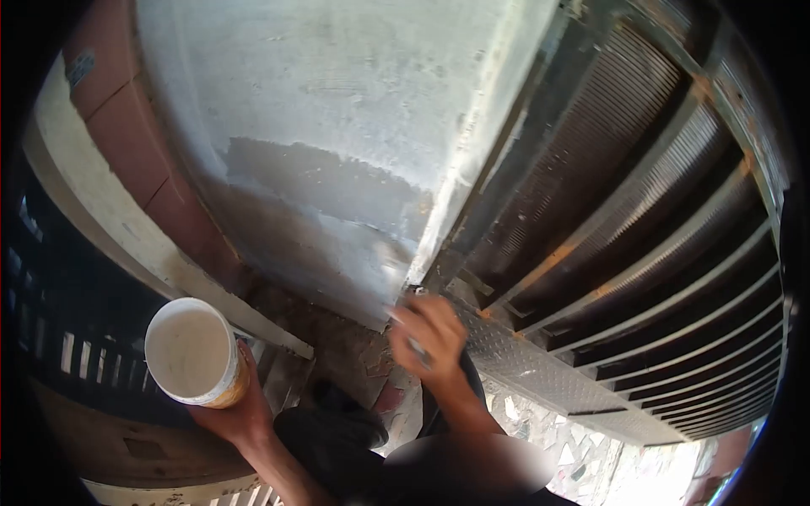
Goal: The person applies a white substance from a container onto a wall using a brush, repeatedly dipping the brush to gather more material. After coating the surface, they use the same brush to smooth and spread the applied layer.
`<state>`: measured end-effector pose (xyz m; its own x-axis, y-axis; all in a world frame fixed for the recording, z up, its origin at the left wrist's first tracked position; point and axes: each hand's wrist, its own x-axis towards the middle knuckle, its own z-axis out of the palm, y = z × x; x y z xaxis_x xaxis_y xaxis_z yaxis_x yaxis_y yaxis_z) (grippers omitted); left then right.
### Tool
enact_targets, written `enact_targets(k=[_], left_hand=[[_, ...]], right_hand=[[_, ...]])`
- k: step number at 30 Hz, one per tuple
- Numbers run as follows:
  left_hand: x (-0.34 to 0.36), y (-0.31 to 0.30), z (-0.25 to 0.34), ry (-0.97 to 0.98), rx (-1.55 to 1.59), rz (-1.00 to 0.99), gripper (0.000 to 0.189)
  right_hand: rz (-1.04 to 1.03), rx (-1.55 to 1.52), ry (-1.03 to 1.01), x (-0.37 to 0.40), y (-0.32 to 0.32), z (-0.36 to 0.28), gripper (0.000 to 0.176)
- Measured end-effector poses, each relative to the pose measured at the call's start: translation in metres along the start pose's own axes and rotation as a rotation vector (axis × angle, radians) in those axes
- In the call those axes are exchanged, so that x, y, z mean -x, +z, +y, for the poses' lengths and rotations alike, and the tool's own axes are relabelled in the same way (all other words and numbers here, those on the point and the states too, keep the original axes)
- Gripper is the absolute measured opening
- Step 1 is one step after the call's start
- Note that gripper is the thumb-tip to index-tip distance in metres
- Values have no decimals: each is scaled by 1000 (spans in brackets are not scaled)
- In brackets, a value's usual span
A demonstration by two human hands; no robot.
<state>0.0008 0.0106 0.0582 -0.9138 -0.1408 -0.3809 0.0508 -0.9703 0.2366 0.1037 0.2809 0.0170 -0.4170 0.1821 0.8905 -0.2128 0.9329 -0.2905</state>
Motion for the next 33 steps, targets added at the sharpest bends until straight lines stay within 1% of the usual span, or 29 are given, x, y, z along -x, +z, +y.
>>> enact_targets(k=[2, 3, 5, 6, 7, 8, 9, 11, 12, 14, 15, 16, 17, 18, 19, 21, 22, 23, 25, 26, 28, 29, 30, 31, 32, 33], left_hand=[[0, 1, -1, -3, -1, 0, 57], [-4, -3, -1, 11, 16, 3, 57], [-5, -6, 0, -17, 23, -166, 59], [-4, -8, 1, -24, 7, -165, 59], [-2, -8, 0, -12, -1, -91, 58], [2, 2, -3, -2, -4, -26, 58], [4, 4, -3, -11, -15, -37, 58], [7, 8, -4, -18, -2, -6, 58], [5, 7, -5, -23, -5, -11, 58], [0, -5, -1, -4, -35, -84, 57], [-5, -13, 0, 8, -20, -74, 57], [-9, -21, 2, 26, -45, -117, 57], [-13, -25, 3, 47, -69, -162, 57], [-16, -25, 2, 63, -54, -157, 57], [-16, -25, 2, 60, -34, -171, 57], [-9, -19, 3, 37, -43, -182, 58], [-4, -7, 1, 18, -30, -95, 57], [0, 1, -1, 1, -16, -10, 56], [1, 4, -1, -13, -19, -11, 56], [2, 5, -1, -14, -3, -3, 57], [5, 9, -3, -17, -1, 5, 57], [5, 9, -3, -9, 18, 21, 58], [4, 5, -1, 8, 27, 36, 58], [2, 0, 0, 0, 17, 2, 57], [0, -2, 0, -7, 8, -37, 57], [-1, -1, 0, 7, 16, -31, 57]], right_hand=[[7, 121, -17, 25, -52, -10, 37], [35, 157, -27, 22, -64, -18, 34], [13, 89, -66, 15, -63, -22, 31], [-5, 34, -87, 17, -63, -26, 28], [14, -50, -73, 14, -43, -22, 46], [-37, -83, -81, -2, -23, -22, 47], [-89, -117, -91, -17, -6, -22, 47], [-116, -120, -108, -30, 33, -12, 52], [-112, -115, -106, -28, 28, -8, 52], [14, -25, -22, -19, 3, 0, 52], [28, 70, -24, -7, -21, 1, 51], [43, 158, -33, 8, -47, -3, 50], [65, 170, -49, 22, -69, -9, 38], [92, 187, -59, 19, -79, -15, 26], [87, 183, -58, 18, -77, -15, 26], [97, 8, -62, 14, -67, -22, 48], [-9, -56, -66, 5, -52, -18, 43], [-62, -110, -43, -7, -29, -19, 41], [-135, -255, 25, -19, 21, -21, 43], [-129, -251, 28, -10, 30, -15, 43], [-29, -134, 58, 2, 45, -5, 43], [-21, -106, 107, 8, 22, 0, 43], [-36, -24, 98, 20, -7, 1, 42], [-49, 55, 82, 33, -34, 0, 41], [-28, 70, 57, 48, -58, -4, 40], [-2, 89, 40, 53, -70, -7, 39]])
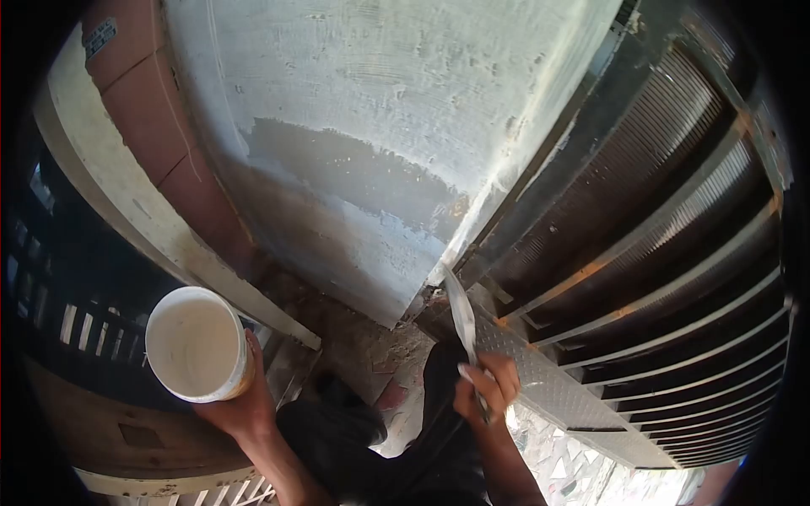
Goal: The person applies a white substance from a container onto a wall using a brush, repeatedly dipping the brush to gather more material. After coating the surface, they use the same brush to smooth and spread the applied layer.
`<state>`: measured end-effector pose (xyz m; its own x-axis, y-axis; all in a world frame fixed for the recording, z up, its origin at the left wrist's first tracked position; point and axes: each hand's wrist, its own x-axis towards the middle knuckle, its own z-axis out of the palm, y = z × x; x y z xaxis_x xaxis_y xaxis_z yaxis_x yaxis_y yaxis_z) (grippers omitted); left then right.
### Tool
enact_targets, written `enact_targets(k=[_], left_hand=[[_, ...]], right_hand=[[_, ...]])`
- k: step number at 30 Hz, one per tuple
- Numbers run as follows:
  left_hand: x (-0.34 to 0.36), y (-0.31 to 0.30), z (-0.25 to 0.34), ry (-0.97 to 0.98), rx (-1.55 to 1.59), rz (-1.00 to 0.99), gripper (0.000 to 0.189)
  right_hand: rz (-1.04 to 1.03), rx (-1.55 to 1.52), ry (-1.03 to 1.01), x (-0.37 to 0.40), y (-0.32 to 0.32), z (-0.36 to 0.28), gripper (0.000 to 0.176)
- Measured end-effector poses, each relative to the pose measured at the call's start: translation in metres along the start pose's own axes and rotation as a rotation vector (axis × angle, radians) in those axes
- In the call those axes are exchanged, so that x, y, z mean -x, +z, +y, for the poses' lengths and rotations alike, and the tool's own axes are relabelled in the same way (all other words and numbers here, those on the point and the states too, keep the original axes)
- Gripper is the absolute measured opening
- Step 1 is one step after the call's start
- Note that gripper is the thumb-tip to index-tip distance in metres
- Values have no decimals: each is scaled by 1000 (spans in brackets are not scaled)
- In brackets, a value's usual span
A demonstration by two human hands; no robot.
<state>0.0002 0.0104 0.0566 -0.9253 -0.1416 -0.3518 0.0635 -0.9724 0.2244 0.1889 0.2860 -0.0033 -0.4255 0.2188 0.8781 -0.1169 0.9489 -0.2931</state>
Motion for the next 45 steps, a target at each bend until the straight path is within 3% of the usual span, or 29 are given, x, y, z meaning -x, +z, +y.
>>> enact_targets(k=[3, 7, 10, 14, 17, 19, 21, 24, 28, 31, 34, 37, 42, 45], left_hand=[[4, 4, -2, -23, -10, 28, 57], [-2, -2, 0, -56, -13, -32, 57], [2, 3, -3, -45, -23, -19, 61], [6, 8, -8, 48, -50, 30, 65], [-1, 2, -5, 1, -12, 19, 58], [-3, -2, -2, -44, -14, -20, 58], [-2, -2, -1, -80, -10, -49, 58], [1, 1, -2, -85, 4, -17, 57], [-2, -1, 0, -13, -4, 1, 55], [-2, 0, -3, -12, -20, -29, 60], [-1, -5, 0, -27, -22, -54, 66], [-4, -7, -2, -70, -19, -88, 66], [2, -2, -4, -43, 27, -32, 67], [-3, -14, -1, -26, -14, -70, 67]], right_hand=[[-55, -162, -29, -4, 16, -6, 39], [-140, -244, -52, -25, 111, -5, 50], [-82, -146, 85, 2, 87, 13, 49], [-40, 52, 20, 43, -1, 19, 39], [-57, -123, 21, 43, 22, 15, 41], [-202, -245, 65, 15, 65, 6, 44], [-206, -247, 78, 15, 115, 9, 43], [-207, -185, 207, 34, 99, 27, 43], [-157, -7, 132, 76, 15, 28, 43], [-189, -90, 169, 72, 15, 19, 40], [-302, -255, 168, 53, 71, 15, 38], [-285, -189, 225, 61, 93, 28, 40], [-240, -38, 237, 98, 12, 39, 38], [-258, -136, 248, 82, 31, 22, 38]])
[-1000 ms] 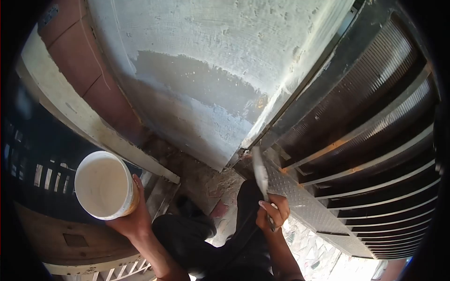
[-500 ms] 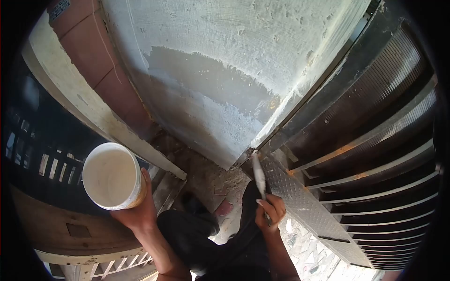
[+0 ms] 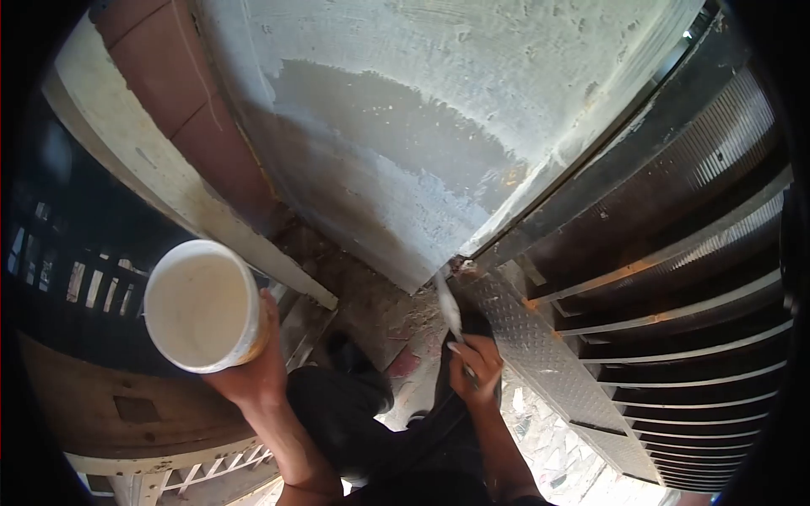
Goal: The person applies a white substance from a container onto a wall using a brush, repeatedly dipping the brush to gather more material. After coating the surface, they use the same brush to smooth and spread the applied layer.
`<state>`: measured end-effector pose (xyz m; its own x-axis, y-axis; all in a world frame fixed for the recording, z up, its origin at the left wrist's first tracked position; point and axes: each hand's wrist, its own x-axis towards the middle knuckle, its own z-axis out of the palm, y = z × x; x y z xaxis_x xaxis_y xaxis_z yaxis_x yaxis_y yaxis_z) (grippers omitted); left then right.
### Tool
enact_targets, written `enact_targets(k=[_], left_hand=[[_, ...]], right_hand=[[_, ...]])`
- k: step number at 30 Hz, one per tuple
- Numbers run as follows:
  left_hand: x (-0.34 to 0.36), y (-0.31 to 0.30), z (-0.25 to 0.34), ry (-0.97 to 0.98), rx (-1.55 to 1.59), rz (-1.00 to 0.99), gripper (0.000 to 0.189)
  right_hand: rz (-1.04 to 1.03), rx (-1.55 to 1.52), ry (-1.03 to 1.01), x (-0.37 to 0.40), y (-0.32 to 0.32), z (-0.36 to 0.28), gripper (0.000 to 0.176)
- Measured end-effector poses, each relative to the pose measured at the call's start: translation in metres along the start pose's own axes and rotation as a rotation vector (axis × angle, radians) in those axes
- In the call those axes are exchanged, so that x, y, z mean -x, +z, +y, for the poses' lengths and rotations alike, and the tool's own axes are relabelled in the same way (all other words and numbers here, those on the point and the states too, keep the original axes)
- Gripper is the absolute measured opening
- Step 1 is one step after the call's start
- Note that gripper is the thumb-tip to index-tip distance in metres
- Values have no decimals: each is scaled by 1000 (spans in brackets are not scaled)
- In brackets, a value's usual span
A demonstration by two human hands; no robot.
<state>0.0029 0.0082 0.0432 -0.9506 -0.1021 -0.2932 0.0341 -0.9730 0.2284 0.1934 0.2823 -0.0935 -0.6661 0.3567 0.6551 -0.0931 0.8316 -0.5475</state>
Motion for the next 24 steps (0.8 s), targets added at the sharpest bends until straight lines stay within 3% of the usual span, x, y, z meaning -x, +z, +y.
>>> enact_targets(k=[5, 7, 10, 12, 16, 19, 21, 24], left_hand=[[-7, -10, 7, -31, 1, -64, 64], [-5, -6, 3, -31, 11, -79, 64], [-6, -2, 2, -36, -8, -14, 52], [-11, -19, 1, 153, -351, -75, 59], [-16, -27, 6, 80, -51, -108, 56], [-14, -24, 8, 74, -107, -111, 55], [-5, -10, 6, -20, -78, -35, 55], [-11, -14, 6, 5, -8, -89, 55]], right_hand=[[52, -308, -178, -106, 124, -48, 36], [-17, -280, -219, -136, 162, -56, 35], [108, -126, -150, -136, 173, -35, 34], [147, -114, -120, -107, 134, -29, 34], [115, -192, -225, -67, 109, -47, 42], [-28, -293, -168, -100, 154, -50, 33], [-134, -259, -147, -120, 198, -36, 36], [-39, -62, -63, -105, 223, -11, 37]])
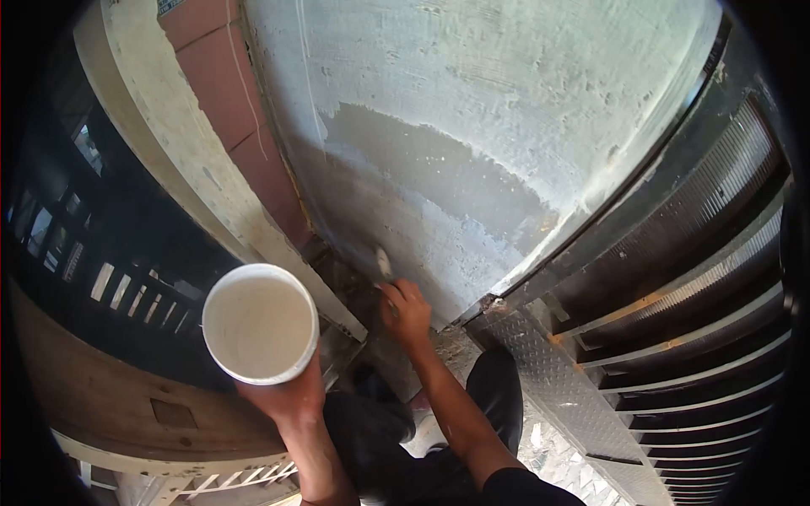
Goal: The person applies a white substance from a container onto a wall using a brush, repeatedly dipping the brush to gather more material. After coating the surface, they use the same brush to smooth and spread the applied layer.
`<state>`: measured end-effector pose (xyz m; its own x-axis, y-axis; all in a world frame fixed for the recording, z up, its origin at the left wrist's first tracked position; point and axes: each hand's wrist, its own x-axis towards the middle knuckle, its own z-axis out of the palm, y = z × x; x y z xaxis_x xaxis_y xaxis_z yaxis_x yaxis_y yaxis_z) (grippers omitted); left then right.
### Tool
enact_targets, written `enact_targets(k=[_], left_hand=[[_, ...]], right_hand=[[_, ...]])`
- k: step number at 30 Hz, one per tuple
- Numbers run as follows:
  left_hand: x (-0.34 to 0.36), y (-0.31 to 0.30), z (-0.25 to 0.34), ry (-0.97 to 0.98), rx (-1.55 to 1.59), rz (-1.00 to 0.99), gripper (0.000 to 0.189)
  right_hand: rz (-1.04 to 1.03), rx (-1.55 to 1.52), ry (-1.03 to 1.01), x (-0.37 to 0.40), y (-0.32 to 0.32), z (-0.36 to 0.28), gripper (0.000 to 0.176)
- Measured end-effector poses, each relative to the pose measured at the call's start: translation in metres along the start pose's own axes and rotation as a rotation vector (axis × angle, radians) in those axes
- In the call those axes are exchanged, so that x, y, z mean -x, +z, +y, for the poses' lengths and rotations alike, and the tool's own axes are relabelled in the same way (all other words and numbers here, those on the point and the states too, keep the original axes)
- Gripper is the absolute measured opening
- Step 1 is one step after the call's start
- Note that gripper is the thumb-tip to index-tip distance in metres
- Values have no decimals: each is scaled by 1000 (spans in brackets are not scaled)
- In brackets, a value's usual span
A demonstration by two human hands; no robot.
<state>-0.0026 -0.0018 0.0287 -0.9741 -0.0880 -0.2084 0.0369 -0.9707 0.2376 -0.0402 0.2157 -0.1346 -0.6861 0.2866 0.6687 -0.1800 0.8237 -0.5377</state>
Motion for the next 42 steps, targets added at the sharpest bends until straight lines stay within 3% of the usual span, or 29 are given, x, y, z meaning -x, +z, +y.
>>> enact_targets(k=[4, 9, 11, 16, 18, 20, 22, 24, 26, 30, 32, 33, 35, 40, 42], left_hand=[[-5, -5, -5, 81, -87, -12, 56], [6, 11, -8, -65, 8, 122, 56], [-3, -4, -4, -32, -64, 56, 57], [-5, -9, -10, 52, -177, -9, 57], [6, 8, -14, -57, -25, -11, 53], [13, 17, -23, -76, -13, -34, 53], [21, 17, -27, -105, -13, -49, 54], [26, 14, -34, -155, -60, -77, 57], [33, 18, -43, -159, -75, -58, 60], [34, 0, -59, -240, -79, -89, 59], [32, -12, -60, -279, 10, -133, 59], [39, 9, -56, -310, -89, -69, 60], [43, 15, -55, -344, -106, -81, 61], [49, 16, -51, -416, -97, -97, 63], [52, 16, -50, -429, -115, -99, 66]], right_hand=[[9, -4, -27, 33, -36, -17, 36], [-8, -116, -13, -4, -10, -8, 36], [66, -107, 25, 4, -26, -10, 33], [233, -309, 43, 13, -124, -22, 18], [168, -266, 203, 10, -182, -21, 20], [397, -594, 258, -31, -229, -61, 27], [469, -715, 118, -55, -269, -75, 29], [402, -727, -48, -84, -299, -101, 32], [350, -774, -86, -100, -314, -124, 36], [-97, -675, -241, -123, -313, -132, 29], [-114, -566, -266, -126, -300, -144, 28], [-111, -594, -281, -130, -297, -152, 28], [-336, -465, -200, -137, -297, -164, 27], [-531, -433, -168, -152, -287, -175, 29], [-601, -249, -194, -154, -290, -183, 32]])
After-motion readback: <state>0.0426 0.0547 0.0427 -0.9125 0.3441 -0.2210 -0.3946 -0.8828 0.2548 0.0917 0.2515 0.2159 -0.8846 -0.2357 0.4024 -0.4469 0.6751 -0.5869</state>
